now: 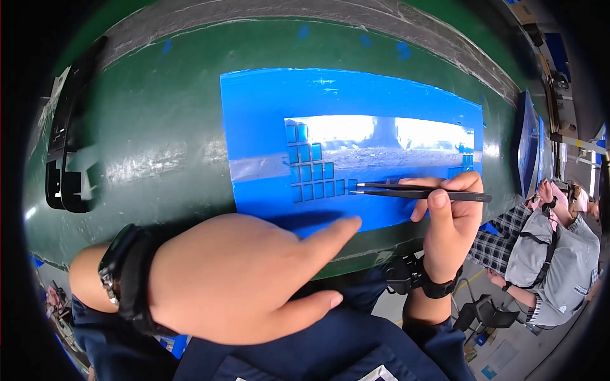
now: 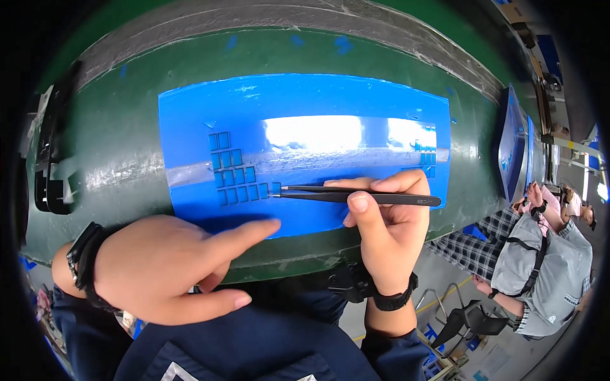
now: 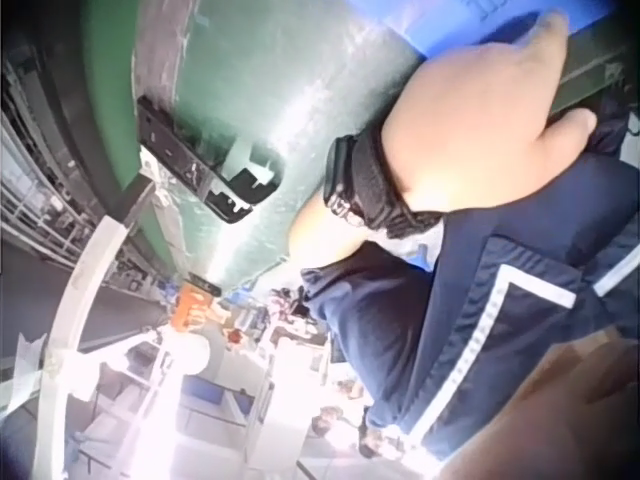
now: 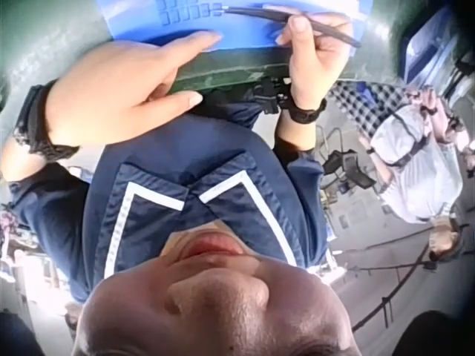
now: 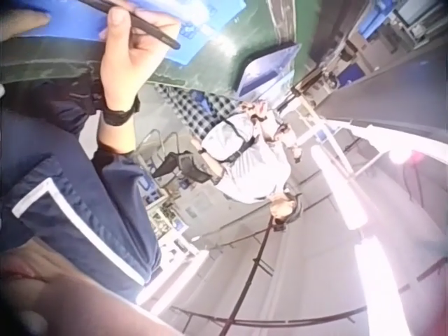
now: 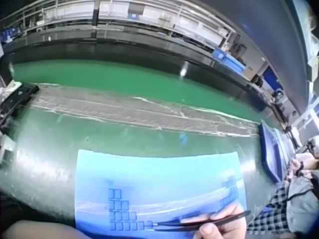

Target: The recorder is assembling an electronic component, specifically placing small parts onto a circuit board or casing using tweezers and yellow finger cots.

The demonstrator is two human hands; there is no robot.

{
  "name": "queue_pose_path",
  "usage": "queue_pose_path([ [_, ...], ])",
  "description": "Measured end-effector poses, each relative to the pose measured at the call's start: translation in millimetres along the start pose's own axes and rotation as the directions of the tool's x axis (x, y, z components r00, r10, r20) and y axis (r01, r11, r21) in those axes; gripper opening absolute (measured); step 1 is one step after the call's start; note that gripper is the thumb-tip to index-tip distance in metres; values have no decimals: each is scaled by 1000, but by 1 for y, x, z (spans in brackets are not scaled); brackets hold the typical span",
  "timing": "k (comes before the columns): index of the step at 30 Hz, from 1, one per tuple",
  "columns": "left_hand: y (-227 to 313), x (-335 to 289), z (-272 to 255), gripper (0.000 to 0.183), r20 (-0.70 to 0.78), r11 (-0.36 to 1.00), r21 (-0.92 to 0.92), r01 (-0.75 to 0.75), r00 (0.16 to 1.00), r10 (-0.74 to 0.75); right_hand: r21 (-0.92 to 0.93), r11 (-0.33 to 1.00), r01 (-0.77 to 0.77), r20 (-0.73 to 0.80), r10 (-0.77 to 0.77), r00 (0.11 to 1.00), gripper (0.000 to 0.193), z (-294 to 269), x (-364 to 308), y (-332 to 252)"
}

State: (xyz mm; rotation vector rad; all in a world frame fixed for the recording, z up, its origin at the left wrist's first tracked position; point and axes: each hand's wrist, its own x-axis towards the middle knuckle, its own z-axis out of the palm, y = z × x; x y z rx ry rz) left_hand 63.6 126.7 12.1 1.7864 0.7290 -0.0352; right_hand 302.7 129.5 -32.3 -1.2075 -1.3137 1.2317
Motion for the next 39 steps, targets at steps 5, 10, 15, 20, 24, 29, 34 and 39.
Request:
queue_pose_path([
  [5, -7, 6, 8, 68, -56, 999, -16, 41, 998, -42, 32, 999, -5, -7, 5, 1000, 28, 1, 2, -3],
  [10, -9, 9, 8, 67, -34, 995, -49, 92, 995, -93, 9, 999, -38, -7, 38, 999, 27, 2, 1, -3],
  [15, -11, 10, 8, 66, -38, 991, -82, 108, 993, -111, 37, 999, -28, -2, 28, 1000, 26, 2, 1, -1],
  [20, -11, 11, 7, 67, -50, 997, -39, 70, 996, -72, -70, 998, 7, 0, -7, 1000, 22, 3, 3, -1],
  [24, -9, 13, 4, 68, -23, 995, -38, 95, 995, -96, 1, 1000, -11, -8, 11, 1000, 22, 1, 4, -1],
  [29, -11, 14, 5, 67, -33, 997, -61, 54, 998, -56, 13, 999, -36, 13, 36, 999, 24, -2, 5, -4],
  [34, -11, 13, 7, 66, -31, 996, -64, 66, 997, -68, -13, 999, -47, 36, 47, 998, 28, -2, 3, -4],
  [39, -11, 13, 6, 64, -14, 996, -49, 80, 997, -80, 39, 999, 29, -31, -28, 999, 31, -3, 2, 2],
])
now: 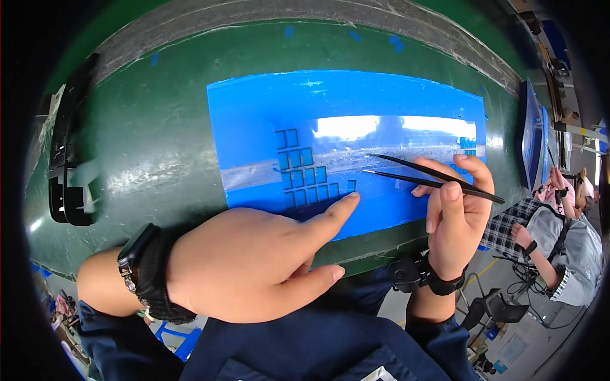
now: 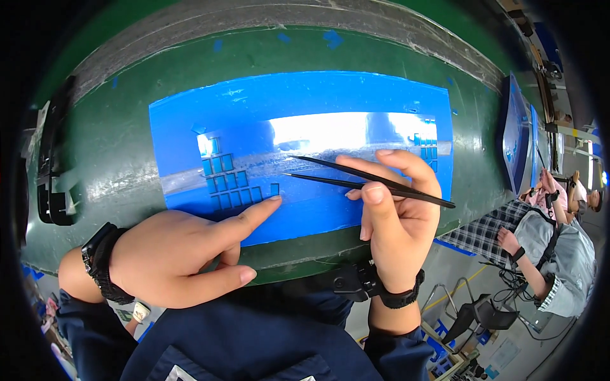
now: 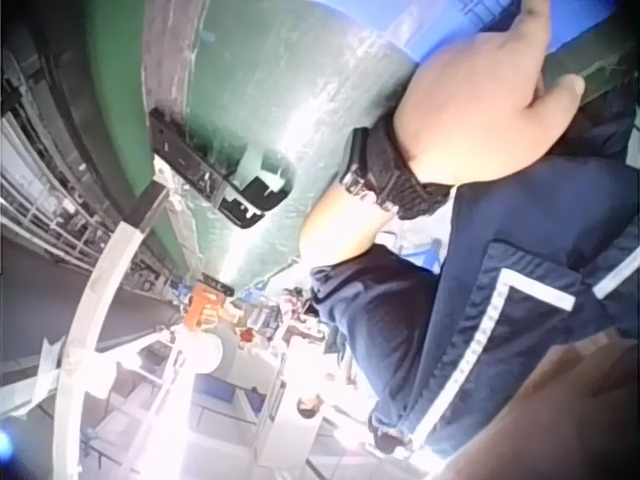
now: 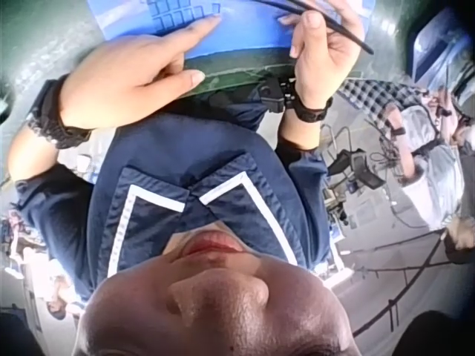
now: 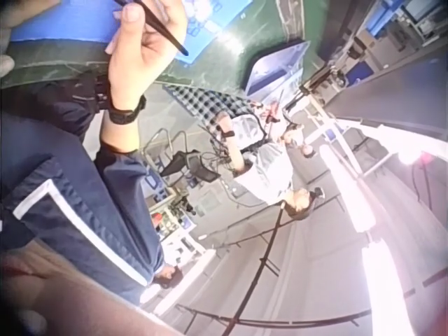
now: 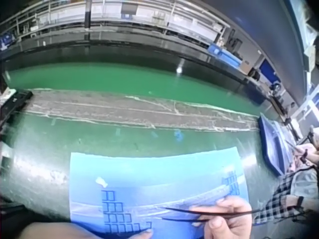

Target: The recorder is assembling an electronic component, specifically placing small parts onto a circuit board or casing using tweezers and yellow finger cots.

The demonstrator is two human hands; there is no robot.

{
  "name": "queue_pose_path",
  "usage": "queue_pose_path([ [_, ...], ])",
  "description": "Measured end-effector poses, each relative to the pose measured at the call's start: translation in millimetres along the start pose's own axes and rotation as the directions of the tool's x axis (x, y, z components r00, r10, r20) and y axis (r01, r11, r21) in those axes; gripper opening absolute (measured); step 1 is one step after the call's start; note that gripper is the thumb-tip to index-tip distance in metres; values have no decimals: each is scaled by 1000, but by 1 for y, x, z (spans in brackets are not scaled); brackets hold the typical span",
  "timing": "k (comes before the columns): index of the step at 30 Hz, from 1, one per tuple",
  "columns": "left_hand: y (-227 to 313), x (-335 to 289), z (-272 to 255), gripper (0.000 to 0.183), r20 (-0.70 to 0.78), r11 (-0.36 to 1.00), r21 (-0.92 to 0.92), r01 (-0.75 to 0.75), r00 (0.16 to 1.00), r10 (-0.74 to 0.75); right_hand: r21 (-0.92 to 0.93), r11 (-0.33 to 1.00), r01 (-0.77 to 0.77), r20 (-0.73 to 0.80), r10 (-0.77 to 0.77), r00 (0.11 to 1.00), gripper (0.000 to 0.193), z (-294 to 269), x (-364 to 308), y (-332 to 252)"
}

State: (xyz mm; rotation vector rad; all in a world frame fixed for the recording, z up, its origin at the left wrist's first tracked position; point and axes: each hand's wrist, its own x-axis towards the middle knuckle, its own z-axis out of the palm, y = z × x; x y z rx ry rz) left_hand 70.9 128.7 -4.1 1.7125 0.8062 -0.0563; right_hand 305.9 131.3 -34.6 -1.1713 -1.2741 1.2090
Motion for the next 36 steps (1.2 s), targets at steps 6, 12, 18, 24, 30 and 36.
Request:
queue_pose_path([
  [6, 2, 3, -6, 63, 41, 991, -132, 38, 999, -33, 120, 992, 48, -78, -38, 996, 33, -2, 10, 4],
  [12, -18, 12, -4, 62, -66, 812, -577, -82, 996, 54, 228, 973, -18, -29, 25, 999, 29, -3, 25, 10],
  [18, -9, 1, -7, 58, 31, 740, -672, 24, 1000, -4, 517, 838, -176, 38, 183, 982, 18, -17, 2, -7],
  [24, -8, -10, -10, 40, -274, 511, -823, -249, 961, 27, 719, 625, -305, 307, 108, 946, 12, -16, 34, -56],
  [30, 6, 33, -59, 14, -490, 196, -844, -499, 866, 94, 629, 714, -309, 321, 123, 939, 13, 11, 114, -12],
  [36, -52, 69, -74, 12, -456, 17, -889, -457, 889, 49, 715, 642, -277, 325, 46, 945, 9, 11, 141, 28],
])
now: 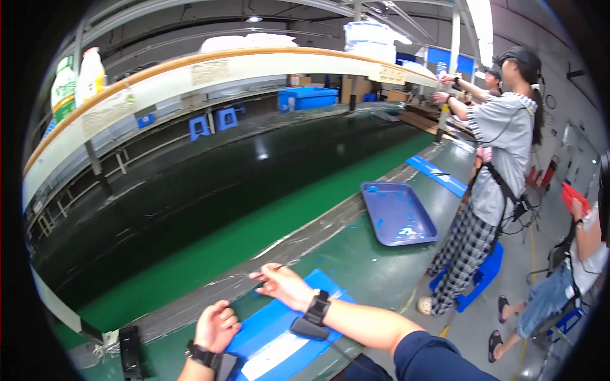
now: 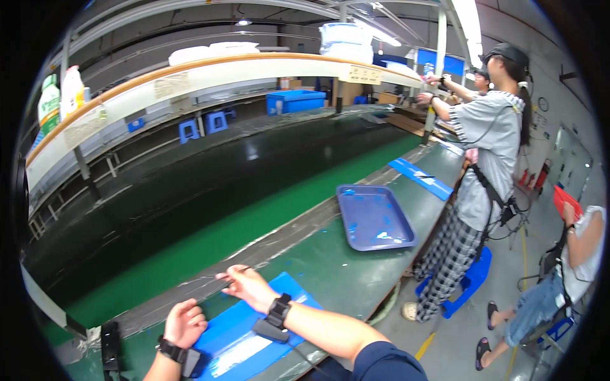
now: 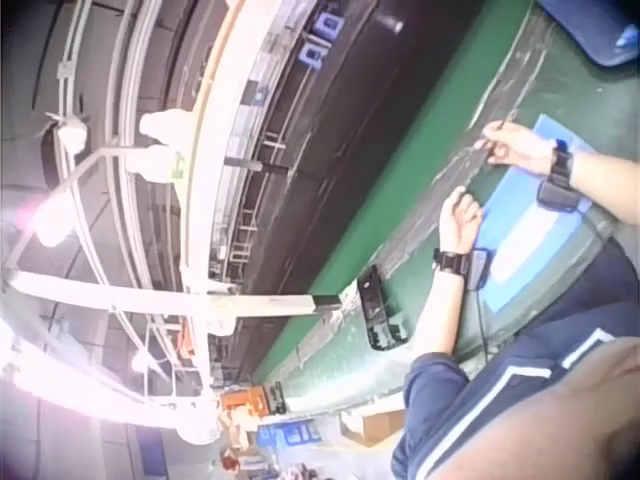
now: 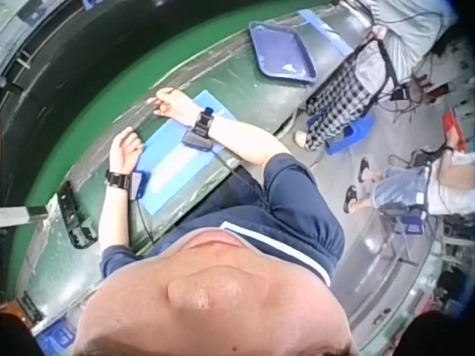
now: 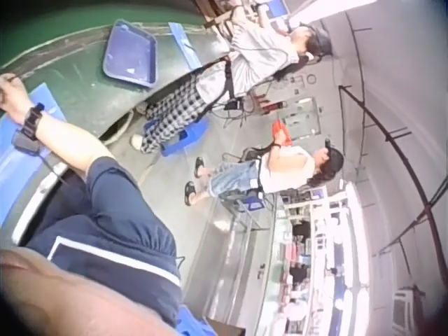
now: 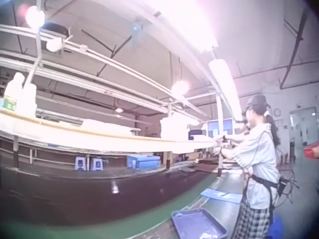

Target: The recorder is assembling an electronic component, specifically placing small parts onto a circuit board or casing using tweezers and yellow finger cots.

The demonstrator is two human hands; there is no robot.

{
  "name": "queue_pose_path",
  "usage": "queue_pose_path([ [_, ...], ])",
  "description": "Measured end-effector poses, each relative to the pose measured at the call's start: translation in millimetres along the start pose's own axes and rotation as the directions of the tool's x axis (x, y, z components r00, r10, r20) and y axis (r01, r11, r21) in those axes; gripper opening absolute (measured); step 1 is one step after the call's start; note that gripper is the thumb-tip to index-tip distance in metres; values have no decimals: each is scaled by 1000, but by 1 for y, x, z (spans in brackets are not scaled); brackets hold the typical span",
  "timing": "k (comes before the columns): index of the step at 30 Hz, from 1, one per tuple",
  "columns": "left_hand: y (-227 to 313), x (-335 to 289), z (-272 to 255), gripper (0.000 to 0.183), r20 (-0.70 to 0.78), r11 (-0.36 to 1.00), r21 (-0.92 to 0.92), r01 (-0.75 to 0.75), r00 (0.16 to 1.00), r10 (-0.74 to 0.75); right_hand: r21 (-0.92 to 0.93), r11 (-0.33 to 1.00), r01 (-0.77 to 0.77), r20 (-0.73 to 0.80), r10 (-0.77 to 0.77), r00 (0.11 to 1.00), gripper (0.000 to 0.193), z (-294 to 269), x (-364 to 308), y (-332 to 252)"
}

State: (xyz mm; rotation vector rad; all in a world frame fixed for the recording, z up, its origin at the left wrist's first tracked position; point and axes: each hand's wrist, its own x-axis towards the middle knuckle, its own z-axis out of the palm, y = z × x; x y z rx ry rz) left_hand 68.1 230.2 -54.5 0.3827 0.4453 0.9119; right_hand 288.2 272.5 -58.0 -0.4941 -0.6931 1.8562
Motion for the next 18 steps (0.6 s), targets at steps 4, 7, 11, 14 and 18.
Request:
queue_pose_path([
  [4, -5, -12, 12, 14, -30, 993, 114, 22, 999, -18, 0, 1000, 16, -27, -16, 1000, 11, 4, -14, 5],
  [7, -6, -13, 13, 14, -41, 990, 140, -2, 999, 8, 25, 1000, 14, -27, -13, 1000, 25, 6, -16, 3],
  [11, -9, -9, 17, 16, -69, 982, 187, 4, 998, 9, 42, 999, 10, -54, -7, 999, 37, 13, -23, -5],
  [14, -10, -9, 21, 31, -71, 938, 348, -6, 997, 32, 45, 999, 0, 46, -3, 999, 44, 17, -26, -5],
  [18, -8, -7, 25, 39, -59, 939, 344, -31, 997, 54, 18, 999, -35, 233, 30, 972, 46, 26, -29, 1],
])
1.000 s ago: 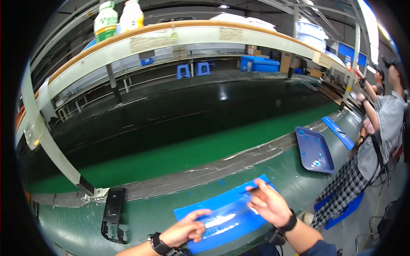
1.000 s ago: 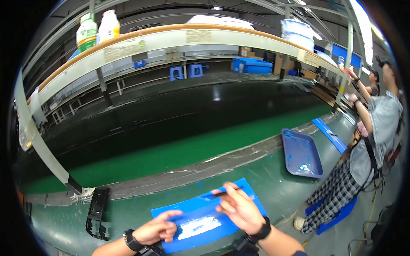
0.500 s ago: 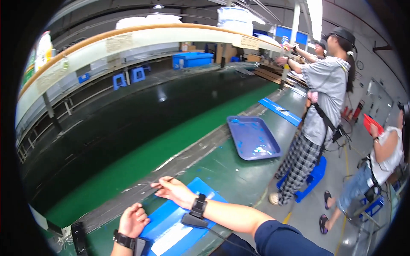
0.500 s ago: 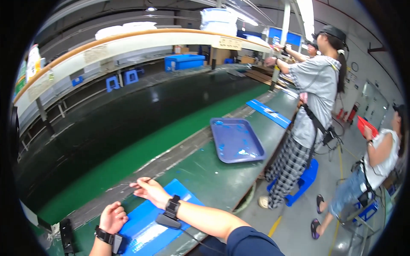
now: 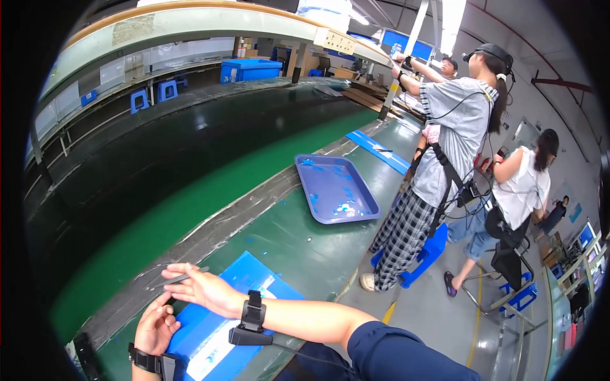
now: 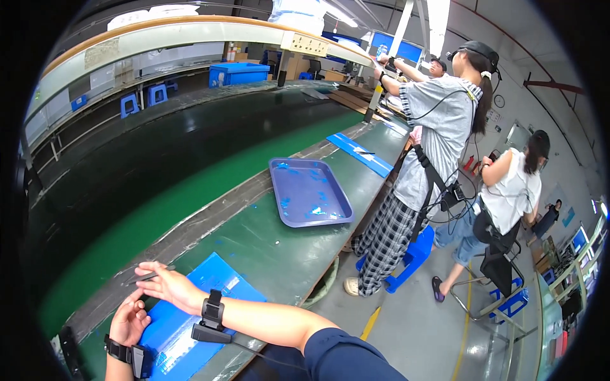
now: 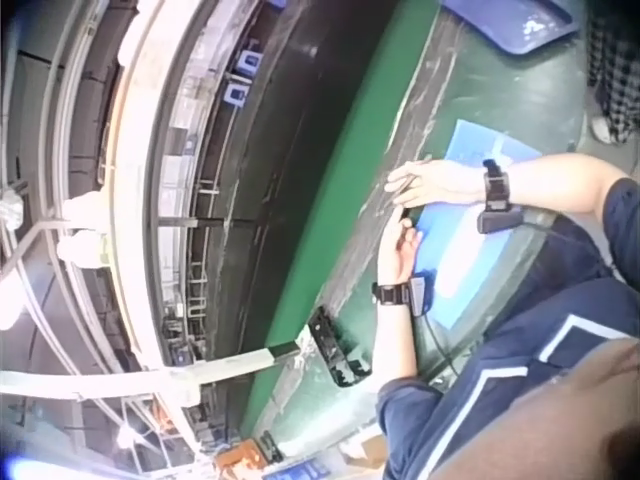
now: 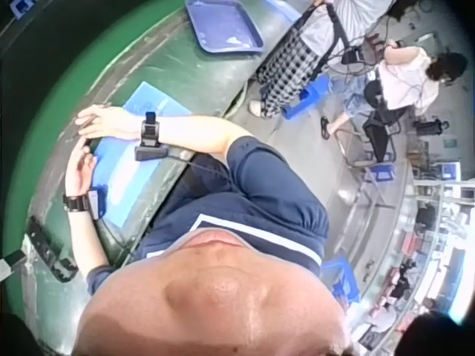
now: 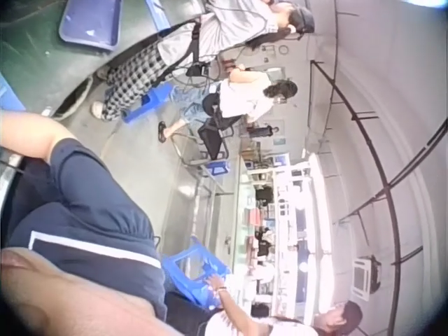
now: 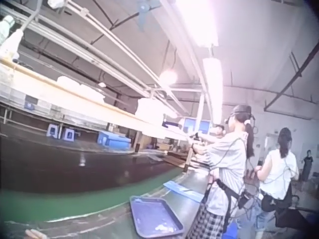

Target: The recorder is assembling an electronic component, specifically placing small parts onto a circuit board or casing using tweezers and yellow finger cots.

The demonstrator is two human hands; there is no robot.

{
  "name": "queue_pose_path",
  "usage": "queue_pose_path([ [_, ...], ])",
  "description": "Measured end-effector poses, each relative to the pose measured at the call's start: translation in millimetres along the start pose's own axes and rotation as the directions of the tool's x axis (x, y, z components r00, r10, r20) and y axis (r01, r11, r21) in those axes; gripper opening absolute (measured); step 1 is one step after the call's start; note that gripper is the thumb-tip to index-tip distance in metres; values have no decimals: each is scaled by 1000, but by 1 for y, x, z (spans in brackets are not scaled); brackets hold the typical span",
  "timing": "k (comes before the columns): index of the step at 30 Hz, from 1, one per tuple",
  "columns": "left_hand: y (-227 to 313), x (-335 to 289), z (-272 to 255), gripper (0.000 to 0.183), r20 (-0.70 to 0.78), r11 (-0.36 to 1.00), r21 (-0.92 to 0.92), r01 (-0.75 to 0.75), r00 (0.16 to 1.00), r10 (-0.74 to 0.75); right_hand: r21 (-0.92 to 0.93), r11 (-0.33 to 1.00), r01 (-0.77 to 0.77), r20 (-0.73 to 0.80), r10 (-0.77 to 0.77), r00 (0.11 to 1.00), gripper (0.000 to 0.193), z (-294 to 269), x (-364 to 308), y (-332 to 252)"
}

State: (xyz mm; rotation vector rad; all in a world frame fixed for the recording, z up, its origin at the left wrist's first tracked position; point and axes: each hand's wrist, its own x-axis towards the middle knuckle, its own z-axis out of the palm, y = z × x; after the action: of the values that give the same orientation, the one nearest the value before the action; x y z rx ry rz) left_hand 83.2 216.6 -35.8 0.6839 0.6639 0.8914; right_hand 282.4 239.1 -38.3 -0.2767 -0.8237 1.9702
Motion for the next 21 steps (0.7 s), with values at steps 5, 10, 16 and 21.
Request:
queue_pose_path([
  [5, -4, 11, -14, 28, -41, 997, -70, -32, 999, 29, -154, 984, -86, 56, 96, 994, 43, 2, 1, 6],
  [10, -5, 14, -7, 27, -162, 997, -36, -61, 985, 55, -465, 879, -102, -21, 105, 994, 38, 4, 2, 2],
  [16, -1, 16, -2, 27, -91, 998, -17, -60, 994, 58, -442, 886, -139, 10, 160, 987, 37, 8, 0, -5],
  [21, 1, 16, 3, 31, -85, 996, -54, -69, 994, 64, -253, 947, -199, 29, 213, 977, 41, 11, 0, -10],
])
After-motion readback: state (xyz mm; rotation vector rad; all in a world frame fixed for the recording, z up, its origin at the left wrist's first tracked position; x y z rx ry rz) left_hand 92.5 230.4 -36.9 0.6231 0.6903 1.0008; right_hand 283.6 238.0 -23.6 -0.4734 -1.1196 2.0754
